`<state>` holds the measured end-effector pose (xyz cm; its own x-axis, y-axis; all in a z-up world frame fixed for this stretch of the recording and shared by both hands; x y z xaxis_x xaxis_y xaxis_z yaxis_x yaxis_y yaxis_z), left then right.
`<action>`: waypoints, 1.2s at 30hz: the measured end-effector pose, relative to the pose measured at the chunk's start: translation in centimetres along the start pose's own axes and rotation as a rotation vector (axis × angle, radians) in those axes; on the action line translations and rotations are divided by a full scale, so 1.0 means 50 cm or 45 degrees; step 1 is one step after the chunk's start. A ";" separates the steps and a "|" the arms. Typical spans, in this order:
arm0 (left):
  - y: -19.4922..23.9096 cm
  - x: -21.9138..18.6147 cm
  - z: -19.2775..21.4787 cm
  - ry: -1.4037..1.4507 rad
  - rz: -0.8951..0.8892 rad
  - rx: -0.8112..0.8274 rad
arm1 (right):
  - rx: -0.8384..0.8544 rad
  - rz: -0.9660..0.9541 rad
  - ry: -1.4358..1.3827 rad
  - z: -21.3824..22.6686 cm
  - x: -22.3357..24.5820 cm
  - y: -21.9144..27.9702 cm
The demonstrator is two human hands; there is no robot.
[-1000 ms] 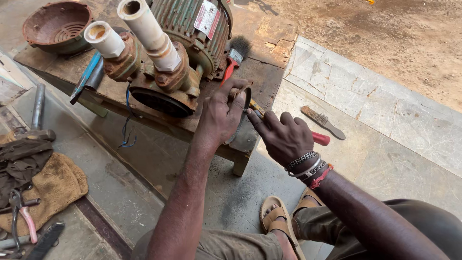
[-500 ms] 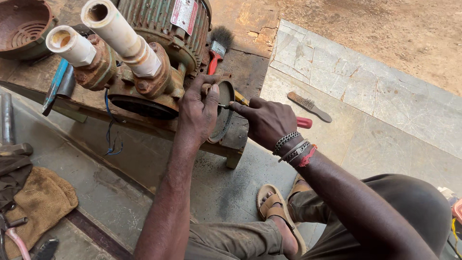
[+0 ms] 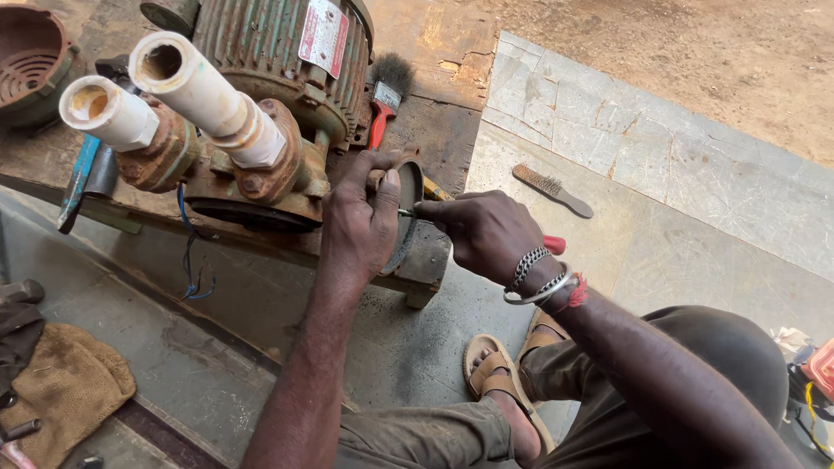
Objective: The person scrapes a circular metal cover with a chisel and then uses a screwdriver to clean the inner surface. The cover is held in one hand while the other hand manipulates the tools to remove residue from the edges and interior.
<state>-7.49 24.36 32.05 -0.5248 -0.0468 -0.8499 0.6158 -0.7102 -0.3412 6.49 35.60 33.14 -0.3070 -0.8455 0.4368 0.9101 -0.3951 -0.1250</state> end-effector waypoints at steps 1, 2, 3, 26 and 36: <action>-0.002 0.000 -0.002 0.005 0.072 0.032 | 0.046 -0.039 0.123 -0.003 -0.003 0.003; -0.001 -0.006 -0.002 0.000 0.080 0.046 | 0.093 -0.078 0.245 -0.007 -0.005 0.008; -0.005 -0.013 -0.002 -0.006 0.081 0.055 | 0.133 -0.115 0.369 -0.011 -0.007 0.008; 0.005 -0.033 -0.022 -0.157 0.031 0.080 | 0.049 0.143 0.513 -0.063 -0.007 0.050; 0.004 -0.037 -0.017 -0.162 0.102 0.071 | 0.102 -0.224 0.065 -0.026 -0.028 -0.001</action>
<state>-5.90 24.87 33.20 -0.5477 -0.1913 -0.8145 0.6272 -0.7381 -0.2485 6.50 36.31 31.37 -0.4753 -0.7840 0.3994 0.8597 -0.5103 0.0214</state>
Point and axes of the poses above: each hand's wrist, its own y-axis away from the middle knuckle, its own z-axis out of the back of the hand, x = y × z, the point moved 3 cm from there along -y, towards the middle knuckle, and after that the axes turned 1 degree about z, right-handed, at the moved point
